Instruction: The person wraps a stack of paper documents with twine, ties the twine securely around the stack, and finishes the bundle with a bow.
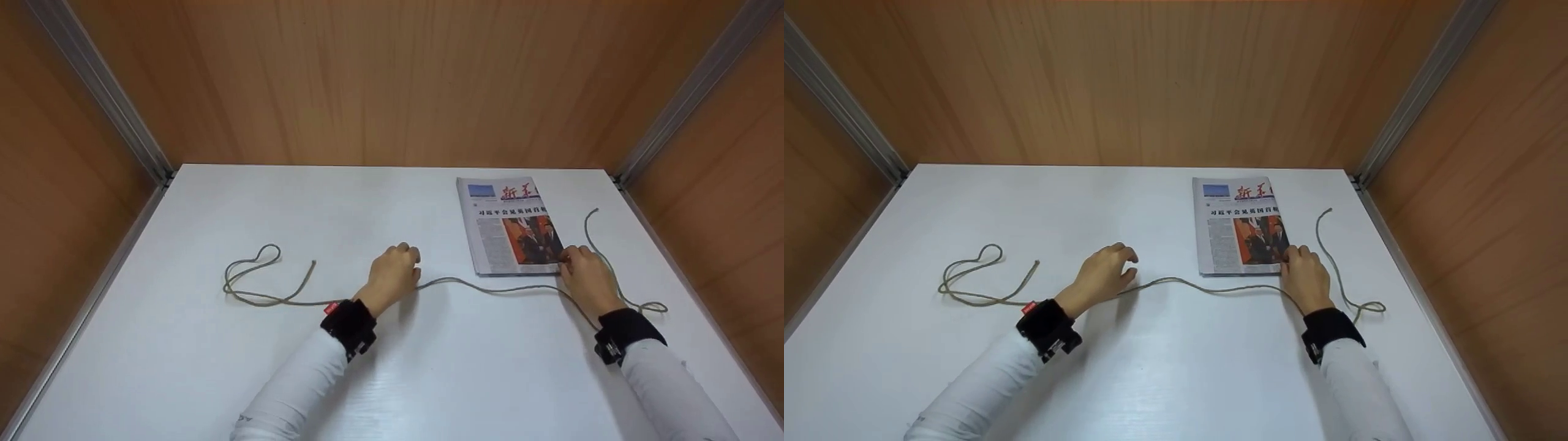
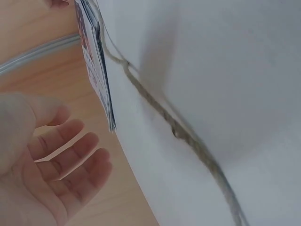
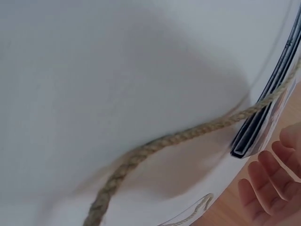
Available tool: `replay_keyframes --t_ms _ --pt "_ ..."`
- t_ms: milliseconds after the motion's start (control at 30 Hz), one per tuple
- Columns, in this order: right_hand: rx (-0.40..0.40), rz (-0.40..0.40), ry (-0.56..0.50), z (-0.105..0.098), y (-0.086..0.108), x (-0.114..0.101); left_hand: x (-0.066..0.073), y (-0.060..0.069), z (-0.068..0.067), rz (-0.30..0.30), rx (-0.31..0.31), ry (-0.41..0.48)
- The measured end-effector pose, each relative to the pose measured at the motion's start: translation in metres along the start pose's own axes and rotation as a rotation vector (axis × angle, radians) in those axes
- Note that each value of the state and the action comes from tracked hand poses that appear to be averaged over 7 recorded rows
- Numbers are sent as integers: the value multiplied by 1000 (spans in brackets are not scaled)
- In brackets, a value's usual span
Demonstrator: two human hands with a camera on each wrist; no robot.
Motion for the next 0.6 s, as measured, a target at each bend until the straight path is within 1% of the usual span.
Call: replay_keyframes --t_ms 167,267,333,467,600 --pt "-7 5 2 -1 -2 2 21 -11 3 12 -3 63" --pt "-17 36 -3 -2 -5 4 31 -18 2 7 2 117" --pt "-23 66 -10 -2 -6 6 38 -23 2 -2 -5 158" --pt "-34 105 -21 -2 -9 7 50 -32 4 -34 -25 240" --pt "-26 128 -11 -1 -11 8 60 -41 8 -93 -44 342"
Point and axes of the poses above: each hand's wrist, its own y-axis away from the middle knuckle, its own z-axis out of the palm, x = y × z, the point moved 9 cm from there along -y, towards the middle knuckle, and after that the axes turned 15 degrees about -y, right-handed, at the moved point
